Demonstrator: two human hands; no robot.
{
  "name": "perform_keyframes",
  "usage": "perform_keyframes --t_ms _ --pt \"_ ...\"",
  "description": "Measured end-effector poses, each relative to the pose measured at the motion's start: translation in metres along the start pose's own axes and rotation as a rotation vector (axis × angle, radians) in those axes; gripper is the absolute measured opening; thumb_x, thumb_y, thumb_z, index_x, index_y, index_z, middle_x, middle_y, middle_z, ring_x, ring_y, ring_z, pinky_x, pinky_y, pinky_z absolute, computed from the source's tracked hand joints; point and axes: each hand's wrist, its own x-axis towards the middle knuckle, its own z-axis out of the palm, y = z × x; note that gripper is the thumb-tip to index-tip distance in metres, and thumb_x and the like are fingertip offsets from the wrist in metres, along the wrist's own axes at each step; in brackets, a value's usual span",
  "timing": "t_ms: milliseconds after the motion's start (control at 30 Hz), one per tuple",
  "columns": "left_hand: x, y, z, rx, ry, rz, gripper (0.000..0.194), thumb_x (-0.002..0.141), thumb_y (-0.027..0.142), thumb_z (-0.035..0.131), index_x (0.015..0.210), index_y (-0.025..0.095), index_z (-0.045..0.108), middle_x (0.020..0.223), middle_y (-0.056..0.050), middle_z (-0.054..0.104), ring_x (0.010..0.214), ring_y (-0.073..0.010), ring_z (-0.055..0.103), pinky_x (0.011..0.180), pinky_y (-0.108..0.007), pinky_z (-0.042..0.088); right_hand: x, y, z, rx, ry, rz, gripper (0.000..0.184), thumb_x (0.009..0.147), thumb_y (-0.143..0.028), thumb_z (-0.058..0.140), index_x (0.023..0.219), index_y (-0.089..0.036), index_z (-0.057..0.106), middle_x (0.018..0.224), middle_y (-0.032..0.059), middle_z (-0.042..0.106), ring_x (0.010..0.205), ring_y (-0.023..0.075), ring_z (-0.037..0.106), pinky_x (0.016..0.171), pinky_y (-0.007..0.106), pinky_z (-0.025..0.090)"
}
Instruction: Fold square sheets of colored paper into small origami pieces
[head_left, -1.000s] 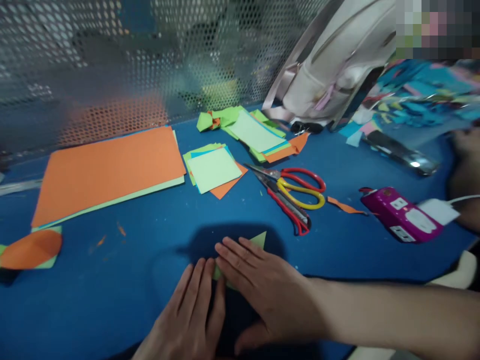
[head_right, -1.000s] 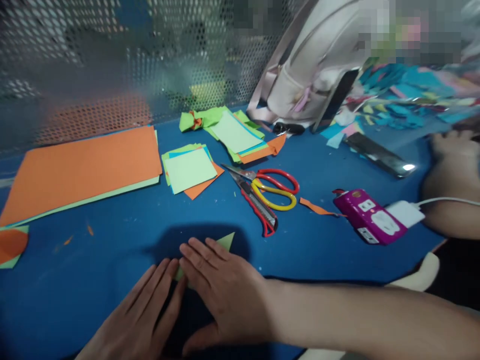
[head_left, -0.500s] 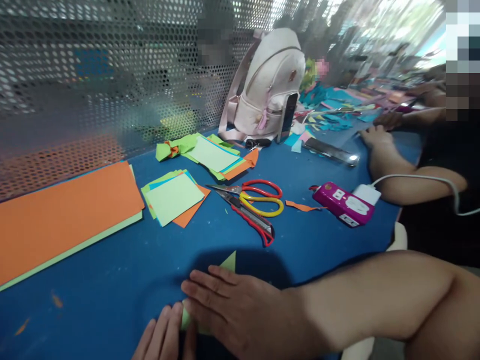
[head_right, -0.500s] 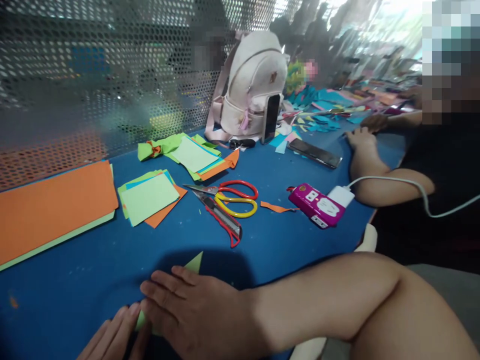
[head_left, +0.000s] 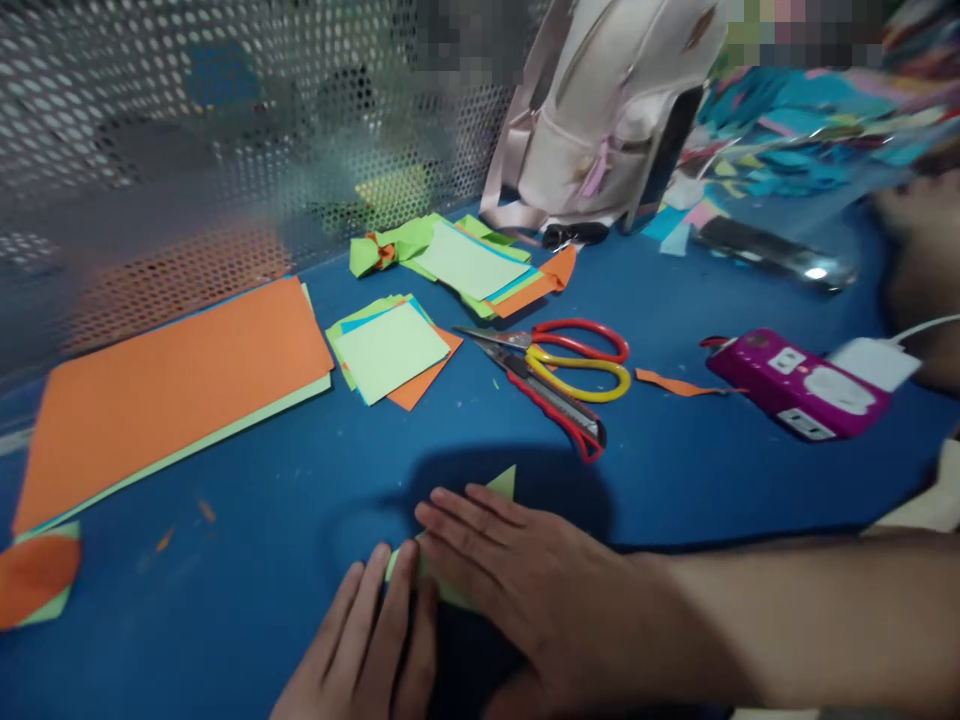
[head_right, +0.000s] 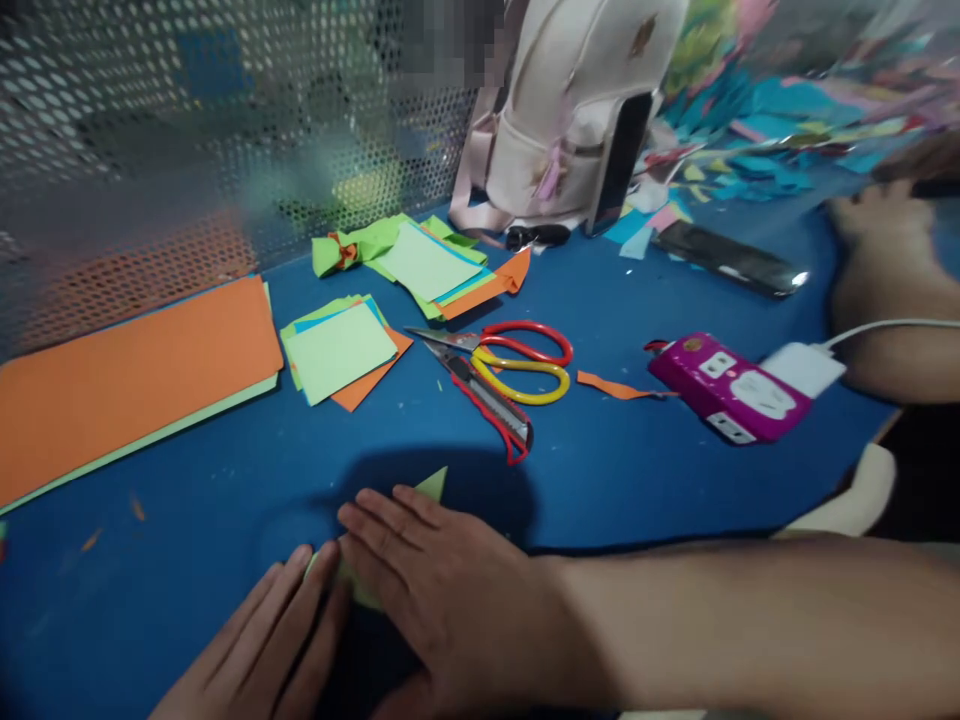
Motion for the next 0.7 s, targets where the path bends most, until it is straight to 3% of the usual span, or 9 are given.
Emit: perform_keyframes --t_ms 167,300,467,600,700 --pt "0.006 0.001 -0.016 -0.076 -0.047 -0.034 0.070 0.081 0.063 0.042 0.116 0.003 0.056 0.113 -0.026 0.063 0.107 -0.0364 0.059 0.084 -0.043 0.051 -0.011 0.003 0.006 -0.183 0.068 0.156 0.097 0.077 -0.074 0.037 0.131 0.006 0.043 0.142 0.0277 0.032 0.133 0.0376 0.030 0.105 0.048 0.035" --pt "0.009 0.005 -0.018 -0.153 0.006 -0.111 0.072 0.081 0.062 0.044 0.111 -0.001 0.058 0.116 -0.029 0.059 0.115 -0.0404 0.053 0.088 -0.048 0.049 -0.011 0.004 -0.001 -0.200 0.136 0.139 0.097 0.079 -0.075 0.028 0.129 0.007 0.045 0.139 0.0288 0.037 0.133 0.0375 0.030 0.107 0.048 0.033" --pt "0.011 0.006 -0.015 -0.179 0.020 -0.121 0.078 0.082 0.066 0.038 0.110 -0.004 0.058 0.116 -0.029 0.059 0.116 -0.0367 0.053 0.088 -0.042 0.052 -0.003 -0.002 0.002 -0.120 0.045 -0.032 0.095 0.080 -0.073 0.031 0.138 0.003 0.034 0.145 0.0216 0.032 0.137 0.0311 0.024 0.113 0.042 0.026" --pt "0.008 0.006 -0.018 -0.109 0.022 -0.097 0.076 0.082 0.066 0.039 0.107 -0.003 0.060 0.113 -0.030 0.061 0.107 -0.0369 0.059 0.083 -0.042 0.054 -0.008 -0.003 0.003 -0.178 0.007 0.078 0.102 0.073 -0.077 0.040 0.132 0.006 0.042 0.141 0.0270 0.034 0.132 0.0363 0.032 0.105 0.046 0.036" --pt "0.007 0.006 -0.023 -0.074 0.097 -0.169 0.069 0.085 0.062 0.036 0.100 -0.001 0.061 0.103 -0.028 0.065 0.097 -0.0356 0.064 0.078 -0.043 0.055 -0.013 0.001 -0.004 -0.259 0.072 0.144 0.092 0.076 -0.072 0.044 0.124 0.006 0.052 0.134 0.0282 0.044 0.126 0.0378 0.042 0.098 0.046 0.044"
